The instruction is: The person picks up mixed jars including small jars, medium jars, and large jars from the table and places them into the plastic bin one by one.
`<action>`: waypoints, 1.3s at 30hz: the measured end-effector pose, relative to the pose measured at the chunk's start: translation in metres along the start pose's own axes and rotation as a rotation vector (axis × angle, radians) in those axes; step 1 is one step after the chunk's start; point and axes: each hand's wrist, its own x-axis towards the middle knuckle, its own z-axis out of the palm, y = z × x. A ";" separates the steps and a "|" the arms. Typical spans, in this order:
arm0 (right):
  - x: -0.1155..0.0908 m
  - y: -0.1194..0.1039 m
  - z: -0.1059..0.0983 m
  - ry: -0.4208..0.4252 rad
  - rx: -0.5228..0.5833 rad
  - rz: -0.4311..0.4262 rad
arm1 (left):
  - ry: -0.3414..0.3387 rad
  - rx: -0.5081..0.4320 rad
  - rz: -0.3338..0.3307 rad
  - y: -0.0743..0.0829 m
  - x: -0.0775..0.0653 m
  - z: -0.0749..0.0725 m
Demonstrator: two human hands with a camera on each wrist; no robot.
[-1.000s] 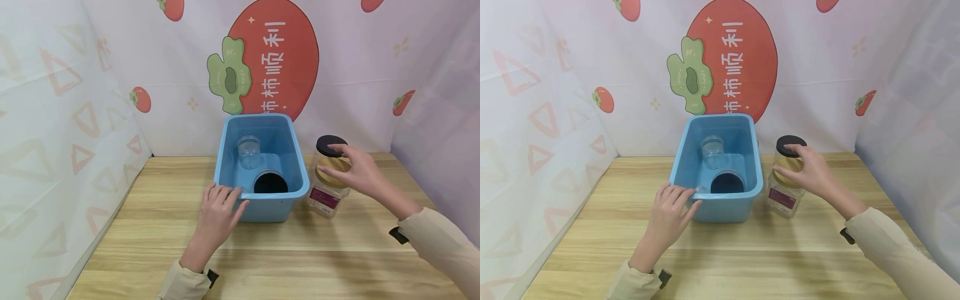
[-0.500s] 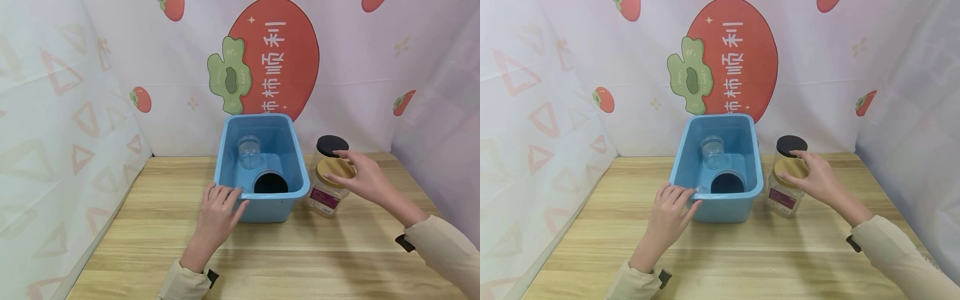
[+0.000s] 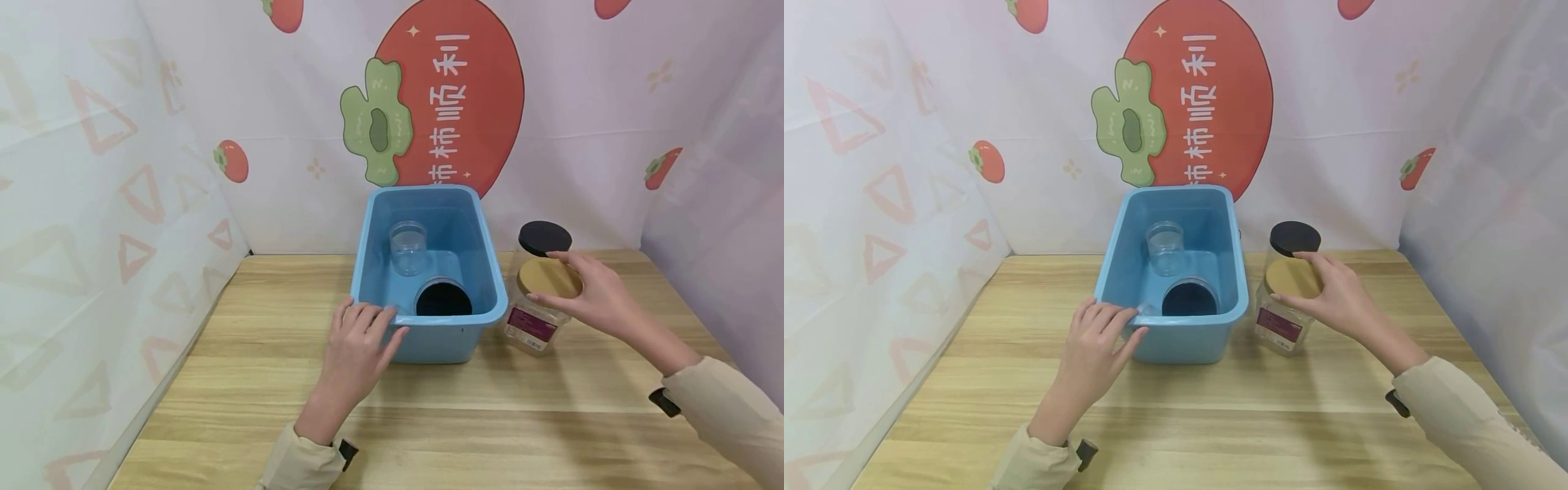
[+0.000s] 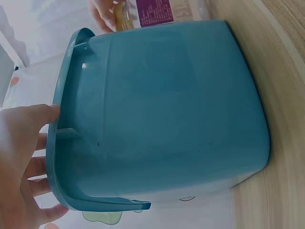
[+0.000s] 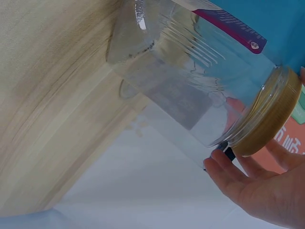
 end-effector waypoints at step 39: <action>-0.010 0.030 0.020 0.017 0.216 -0.051 | -0.010 -0.005 -0.008 -0.001 0.000 0.000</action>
